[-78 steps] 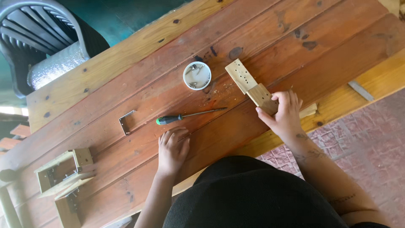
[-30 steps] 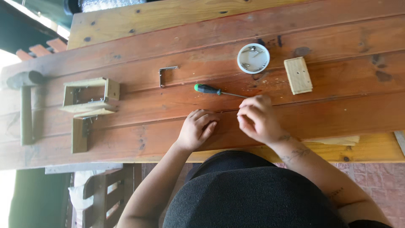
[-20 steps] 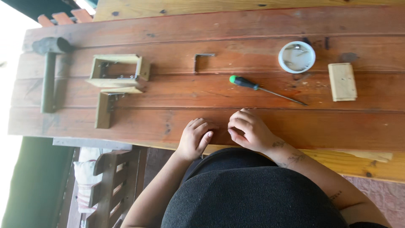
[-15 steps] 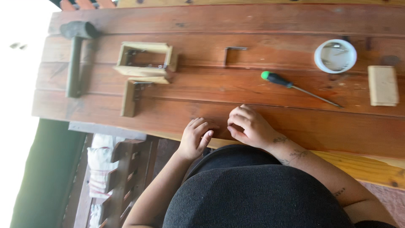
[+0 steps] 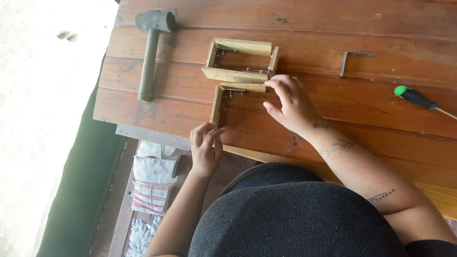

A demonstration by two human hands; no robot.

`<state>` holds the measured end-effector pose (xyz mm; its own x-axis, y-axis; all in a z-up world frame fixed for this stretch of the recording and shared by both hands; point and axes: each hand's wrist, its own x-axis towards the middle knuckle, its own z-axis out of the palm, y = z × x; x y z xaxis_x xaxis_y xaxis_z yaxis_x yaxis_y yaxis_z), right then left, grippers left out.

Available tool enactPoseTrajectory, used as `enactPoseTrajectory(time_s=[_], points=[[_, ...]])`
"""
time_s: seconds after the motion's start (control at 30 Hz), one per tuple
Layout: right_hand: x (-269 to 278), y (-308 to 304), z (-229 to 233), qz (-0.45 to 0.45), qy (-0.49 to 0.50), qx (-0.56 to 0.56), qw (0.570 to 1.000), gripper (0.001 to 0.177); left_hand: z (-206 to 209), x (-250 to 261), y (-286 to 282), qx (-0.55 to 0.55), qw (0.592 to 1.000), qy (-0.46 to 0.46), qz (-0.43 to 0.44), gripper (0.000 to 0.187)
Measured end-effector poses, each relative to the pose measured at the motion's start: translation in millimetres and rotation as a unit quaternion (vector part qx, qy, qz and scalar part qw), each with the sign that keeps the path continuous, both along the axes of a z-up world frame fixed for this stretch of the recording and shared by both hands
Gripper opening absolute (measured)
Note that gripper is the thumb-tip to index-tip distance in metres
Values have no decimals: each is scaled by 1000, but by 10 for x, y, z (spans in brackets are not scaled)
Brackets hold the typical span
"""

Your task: The person assembles small wooden boxes by attaching metal brackets to wooden pieces using a screwdriver. They align the brackets, insert screws, and tighten them to secure the components together on a wooden workbench.

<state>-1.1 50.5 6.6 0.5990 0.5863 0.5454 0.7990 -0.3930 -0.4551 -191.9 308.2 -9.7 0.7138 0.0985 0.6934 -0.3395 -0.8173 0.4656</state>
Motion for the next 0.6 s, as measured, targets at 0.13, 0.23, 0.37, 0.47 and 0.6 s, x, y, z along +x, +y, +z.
enactPoseTrajectory(time_s=[0.13, 0.23, 0.37, 0.47, 0.6], points=[[-4, 191, -42, -24, 42, -29, 998, 62, -135, 56, 205, 1, 1000, 10, 30, 31], [39, 266, -115, -47, 55, -54, 996, 53, -227, 92, 277, -8, 999, 16, 39, 30], [13, 303, -246, -73, 48, -42, 995, 24, -340, 83, 336, -73, 996, 32, 30, 38], [-66, 297, -238, -83, 55, -37, 994, 17, -360, 111, 387, -110, 991, 74, 8, 45], [-132, 288, -273, -79, 110, -2, 991, 14, -310, 164, 406, -132, 987, 95, -2, 46]])
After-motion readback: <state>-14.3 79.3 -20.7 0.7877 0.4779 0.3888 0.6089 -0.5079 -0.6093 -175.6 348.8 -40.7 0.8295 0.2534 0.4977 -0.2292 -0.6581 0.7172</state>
